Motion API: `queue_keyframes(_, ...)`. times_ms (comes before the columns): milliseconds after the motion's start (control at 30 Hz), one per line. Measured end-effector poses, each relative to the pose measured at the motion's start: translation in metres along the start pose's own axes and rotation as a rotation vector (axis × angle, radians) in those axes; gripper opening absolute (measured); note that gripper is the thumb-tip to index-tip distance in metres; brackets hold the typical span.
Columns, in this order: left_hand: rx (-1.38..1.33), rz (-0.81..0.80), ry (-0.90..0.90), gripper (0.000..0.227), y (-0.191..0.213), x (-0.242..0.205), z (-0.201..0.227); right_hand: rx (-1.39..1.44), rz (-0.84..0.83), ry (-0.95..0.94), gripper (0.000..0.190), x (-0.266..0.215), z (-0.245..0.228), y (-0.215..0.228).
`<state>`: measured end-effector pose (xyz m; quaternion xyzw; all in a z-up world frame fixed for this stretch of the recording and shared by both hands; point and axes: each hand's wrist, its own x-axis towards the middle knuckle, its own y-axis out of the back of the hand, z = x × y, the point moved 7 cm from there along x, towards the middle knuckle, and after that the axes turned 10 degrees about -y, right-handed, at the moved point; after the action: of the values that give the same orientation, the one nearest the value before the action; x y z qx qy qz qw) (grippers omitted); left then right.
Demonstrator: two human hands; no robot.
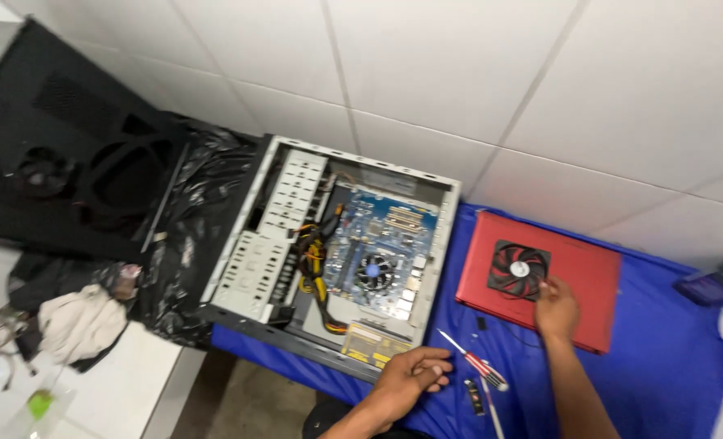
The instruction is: The person disassembles a desktop computer by removing the side panel, unscrewing and detaching the power supply unit, and then removing the motherboard from the case. They use a screwdriver to remove screws from the case and components.
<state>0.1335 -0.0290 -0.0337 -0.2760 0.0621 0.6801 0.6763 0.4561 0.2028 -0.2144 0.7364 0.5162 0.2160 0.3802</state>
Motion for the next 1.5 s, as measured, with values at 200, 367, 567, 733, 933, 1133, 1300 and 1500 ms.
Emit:
queue_keyframes(200, 0.014, 0.215, -0.084, 0.032, 0.096, -0.032, 0.046, -0.151, 0.103, 0.144, 0.071, -0.049, -0.042, 0.032)
queue_keyframes(367, 0.117, 0.358, -0.16, 0.03, 0.201, -0.035, 0.083, -0.089, 0.25, 0.364, 0.07, -0.152, -0.134, 0.078)
queue_keyframes(567, 0.558, 0.501, -0.24, 0.029, 0.299, -0.006, 0.145, 0.01, 0.129, 0.175, 0.051, -0.252, -0.176, 0.058)
queue_keyframes(733, 0.931, 0.403, -0.565, 0.02, 0.318, 0.06, 0.182, 0.07, 0.186, 0.03, 0.042, -0.311, -0.217, 0.04)
queue_keyframes(933, 1.383, 0.211, -0.37, 0.026, 0.303, 0.119, 0.174, 0.051, 0.153, -0.099, 0.04, -0.338, -0.221, 0.016)
queue_keyframes(1133, 1.331, 0.017, -0.201, 0.037, 0.297, 0.126, 0.193, 0.047, 0.094, -0.358, 0.046, -0.342, -0.195, 0.0)
queue_keyframes(1300, 0.932, -0.194, -0.302, 0.008, 0.282, 0.117, 0.205, -0.151, 0.188, -0.058, 0.046, -0.346, -0.223, 0.006)
queue_keyframes(1500, 0.936, -0.215, -0.224, 0.025, 0.289, 0.099, 0.203, -0.11, 0.272, 0.296, 0.042, -0.344, -0.36, 0.027)
